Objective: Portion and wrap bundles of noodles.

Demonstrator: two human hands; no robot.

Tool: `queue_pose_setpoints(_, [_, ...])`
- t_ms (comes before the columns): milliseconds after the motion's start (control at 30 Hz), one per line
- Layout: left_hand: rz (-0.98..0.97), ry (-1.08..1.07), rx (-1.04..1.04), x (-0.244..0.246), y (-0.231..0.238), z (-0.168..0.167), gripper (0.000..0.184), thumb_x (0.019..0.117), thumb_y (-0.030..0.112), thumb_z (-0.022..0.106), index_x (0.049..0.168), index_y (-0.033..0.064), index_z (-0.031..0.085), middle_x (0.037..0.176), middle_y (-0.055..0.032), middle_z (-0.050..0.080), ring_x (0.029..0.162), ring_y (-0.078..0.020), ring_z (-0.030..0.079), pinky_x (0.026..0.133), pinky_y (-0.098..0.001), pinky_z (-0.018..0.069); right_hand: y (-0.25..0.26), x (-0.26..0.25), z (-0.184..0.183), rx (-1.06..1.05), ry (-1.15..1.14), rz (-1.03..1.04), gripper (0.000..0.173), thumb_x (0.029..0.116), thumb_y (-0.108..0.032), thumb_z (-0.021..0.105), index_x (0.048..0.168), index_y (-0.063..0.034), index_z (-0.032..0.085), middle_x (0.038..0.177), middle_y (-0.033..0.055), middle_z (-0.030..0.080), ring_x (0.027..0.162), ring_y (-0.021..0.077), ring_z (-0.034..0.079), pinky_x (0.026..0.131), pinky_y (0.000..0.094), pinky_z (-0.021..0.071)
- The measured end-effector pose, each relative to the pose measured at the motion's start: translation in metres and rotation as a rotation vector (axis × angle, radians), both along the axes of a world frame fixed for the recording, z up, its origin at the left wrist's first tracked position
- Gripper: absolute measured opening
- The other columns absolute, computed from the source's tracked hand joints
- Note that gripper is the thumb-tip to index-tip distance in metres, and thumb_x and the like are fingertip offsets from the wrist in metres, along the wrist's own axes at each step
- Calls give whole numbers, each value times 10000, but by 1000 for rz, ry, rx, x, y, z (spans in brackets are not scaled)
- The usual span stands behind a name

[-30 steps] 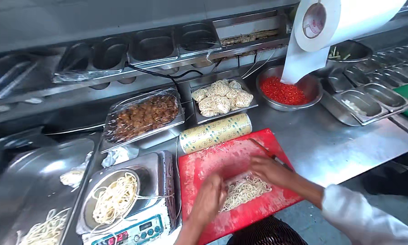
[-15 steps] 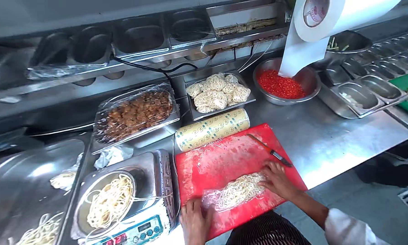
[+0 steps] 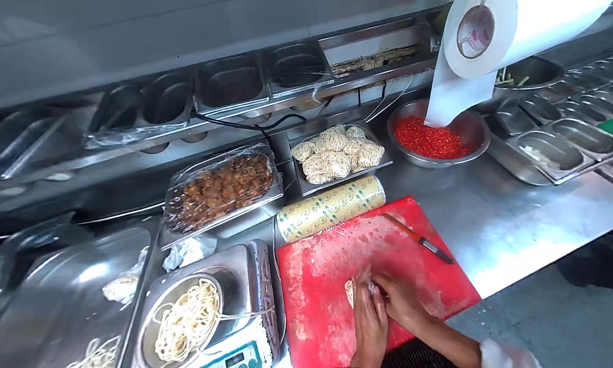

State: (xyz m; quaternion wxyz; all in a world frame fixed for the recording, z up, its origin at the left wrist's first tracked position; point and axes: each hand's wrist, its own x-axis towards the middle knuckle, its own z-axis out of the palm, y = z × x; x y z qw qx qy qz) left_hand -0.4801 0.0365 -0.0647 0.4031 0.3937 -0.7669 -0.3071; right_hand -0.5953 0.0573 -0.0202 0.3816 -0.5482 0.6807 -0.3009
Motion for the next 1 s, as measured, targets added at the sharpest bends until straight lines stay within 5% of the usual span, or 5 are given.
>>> queue_pose_setpoints(167, [-56, 61, 20, 9, 3, -12, 581, 1055, 361, 375, 1205, -192, 469, 1341, -385, 525, 1331, -322, 531, 1162, -379, 377, 5, -10, 2, 29, -224, 205, 311, 959, 2, 579, 1250, 103, 621, 1214, 277, 657, 1147, 352, 646, 1035, 467, 483])
queue_pose_setpoints(367, [-104, -467, -217, 15, -3, -23, 965, 964, 716, 293, 1390, -113, 540, 1468, -295, 509, 1371, -425, 505, 1150, -604, 349, 19, -32, 4, 273, -862, -86, 598, 1062, -168, 415, 1610, -43, 209, 1323, 154, 612, 1083, 165, 667, 964, 358, 546])
queue_pose_setpoints(700, [-91, -663, -399, 16, -33, -32, 415, 921, 332, 610, 1184, 32, 724, 1248, -174, 697, 1153, -376, 671, 997, -538, 516, 13, -99, -14, 26, -519, -235, 372, 1075, -211, 451, 1315, 40, 584, 1239, 154, 661, 1068, 178, 676, 936, 337, 556])
queue_pose_setpoints(867, [-41, -245, 506, -5, -56, 40, 344, 971, 37, 563, 1266, -138, 593, 1189, -228, 687, 1108, -274, 679, 1008, -436, 529, -9, -78, -16, 38, -527, -79, 480, 1030, -200, 582, 1429, 53, 496, 1325, 233, 625, 1182, 289, 649, 1020, 416, 521])
queue_pose_setpoints(1000, [208, 432, 1089, -47, -62, 86, 379, 1098, 175, 269, 1364, -40, 433, 1074, -126, 650, 907, -138, 678, 824, -341, 589, -24, -59, -11, -52, -555, -74, 571, 1023, -187, 593, 1504, 62, 412, 1404, 271, 572, 1255, 325, 615, 1084, 448, 484])
